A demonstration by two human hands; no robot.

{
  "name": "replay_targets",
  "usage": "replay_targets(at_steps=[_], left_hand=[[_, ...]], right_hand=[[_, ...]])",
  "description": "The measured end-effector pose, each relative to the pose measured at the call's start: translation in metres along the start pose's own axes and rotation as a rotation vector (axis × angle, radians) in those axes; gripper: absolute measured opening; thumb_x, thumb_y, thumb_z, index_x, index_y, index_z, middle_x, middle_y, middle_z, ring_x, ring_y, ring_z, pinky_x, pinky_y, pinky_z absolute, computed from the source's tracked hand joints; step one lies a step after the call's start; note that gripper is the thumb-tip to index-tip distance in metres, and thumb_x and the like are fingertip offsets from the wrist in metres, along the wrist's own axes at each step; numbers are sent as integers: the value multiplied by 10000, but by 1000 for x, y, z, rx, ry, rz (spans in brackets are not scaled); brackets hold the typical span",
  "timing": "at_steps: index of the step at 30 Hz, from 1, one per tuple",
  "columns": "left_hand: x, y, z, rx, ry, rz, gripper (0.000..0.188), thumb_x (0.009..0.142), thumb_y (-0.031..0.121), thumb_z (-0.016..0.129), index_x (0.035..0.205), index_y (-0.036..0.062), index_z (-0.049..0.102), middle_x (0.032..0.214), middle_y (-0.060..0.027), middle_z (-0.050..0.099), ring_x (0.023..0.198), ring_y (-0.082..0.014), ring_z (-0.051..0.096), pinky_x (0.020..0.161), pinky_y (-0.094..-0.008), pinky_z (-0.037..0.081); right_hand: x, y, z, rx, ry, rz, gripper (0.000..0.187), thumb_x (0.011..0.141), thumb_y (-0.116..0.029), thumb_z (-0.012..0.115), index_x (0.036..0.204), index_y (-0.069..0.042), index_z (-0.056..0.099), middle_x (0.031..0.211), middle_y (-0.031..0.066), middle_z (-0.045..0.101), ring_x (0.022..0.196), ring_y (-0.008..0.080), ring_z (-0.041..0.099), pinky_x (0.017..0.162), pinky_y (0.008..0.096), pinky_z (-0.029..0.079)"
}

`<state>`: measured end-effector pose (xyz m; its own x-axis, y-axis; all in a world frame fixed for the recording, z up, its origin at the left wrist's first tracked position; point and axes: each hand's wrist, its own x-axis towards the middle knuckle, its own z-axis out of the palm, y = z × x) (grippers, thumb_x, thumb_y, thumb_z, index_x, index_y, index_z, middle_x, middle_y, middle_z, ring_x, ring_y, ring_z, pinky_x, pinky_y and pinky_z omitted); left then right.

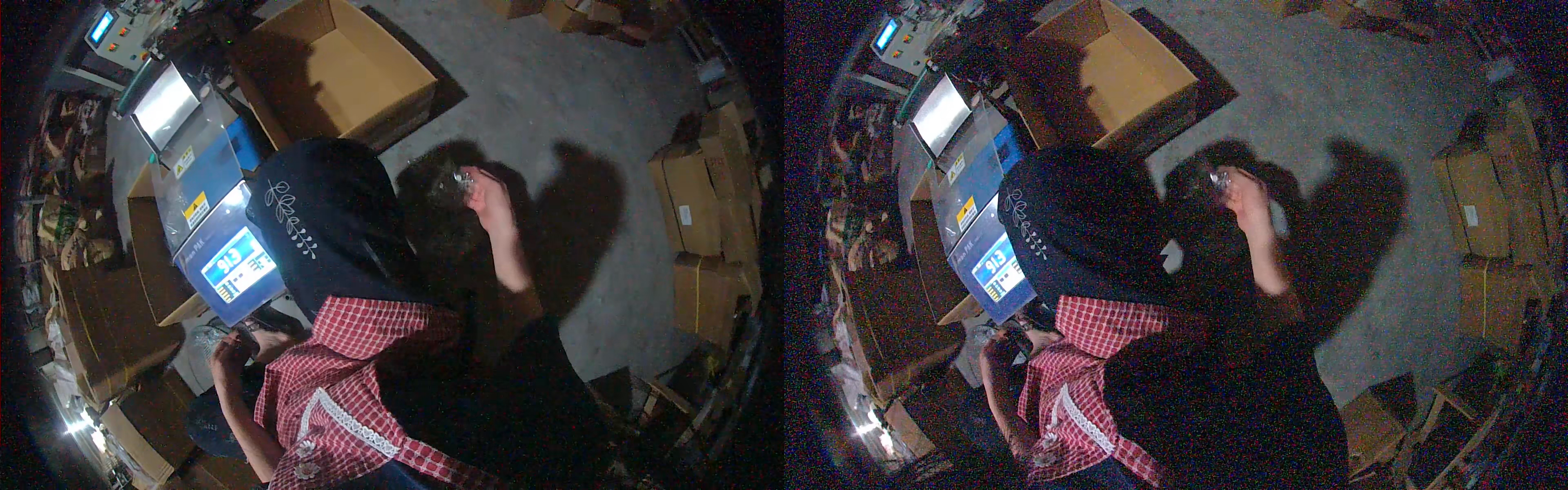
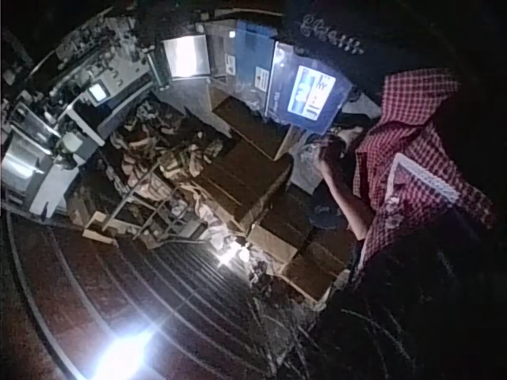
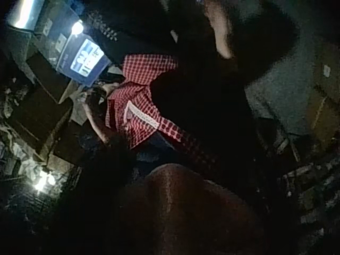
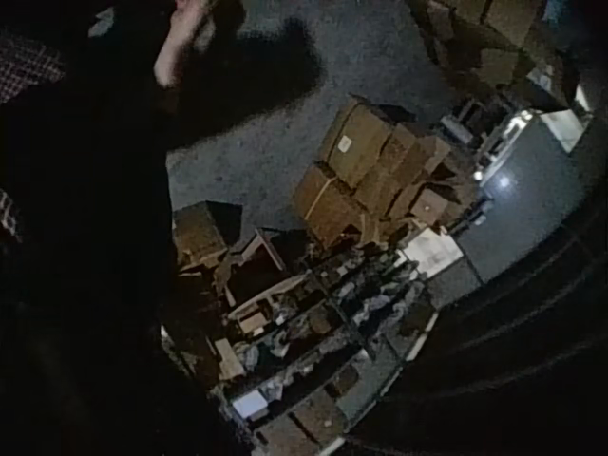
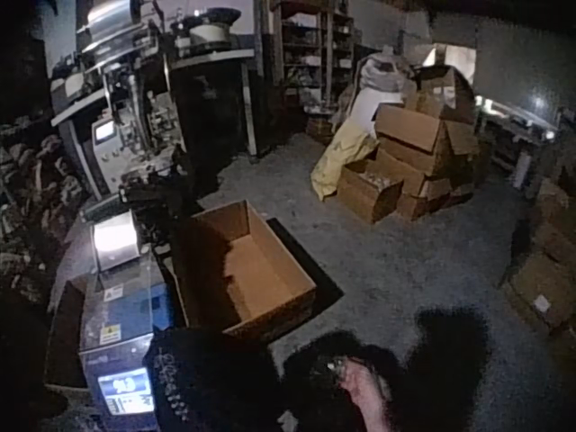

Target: Weighing and packaging metal screws into small plastic bags using a counting machine.

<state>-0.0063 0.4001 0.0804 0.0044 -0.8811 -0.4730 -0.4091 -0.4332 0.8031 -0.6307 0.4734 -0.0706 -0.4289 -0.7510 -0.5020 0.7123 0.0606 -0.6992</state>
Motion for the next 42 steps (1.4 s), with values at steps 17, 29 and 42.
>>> replay_targets(at_steps=[17, 29, 42], left_hand=[[-25, 37, 39, -135, -32, -211, 386, 932, 286, 615, 1179, -9, 582, 1053, -113, 662, 1009, -211, 645, 829, -321, 503], [-32, 20, 27, -280, -14, -128, 434, 940, 218, 597, 1281, -34, 505, 1136, -107, 595, 1014, -240, 631, 872, -362, 508], [1, 87, -74, 187, -238, 119, 469, 919, 255, 619, 1260, -58, 538, 1159, -113, 632, 1079, -196, 585, 934, -335, 457]], right_hand=[[-86, -94, 105, 131, -272, -200, 376, 1007, -238, 457, 1252, 37, 530, 1192, 154, 631, 1083, 259, 622, 906, 454, 525], [-123, -119, 165, 187, -392, -349, 376, 927, -116, 549, 1284, -9, 505, 1185, 121, 626, 1086, 246, 617, 926, 411, 515], [-61, -101, 454, -1118, -821, -640, 419, 694, -61, 738, 1103, -21, 652, 921, 93, 711, 874, 184, 679, 799, 313, 537]])
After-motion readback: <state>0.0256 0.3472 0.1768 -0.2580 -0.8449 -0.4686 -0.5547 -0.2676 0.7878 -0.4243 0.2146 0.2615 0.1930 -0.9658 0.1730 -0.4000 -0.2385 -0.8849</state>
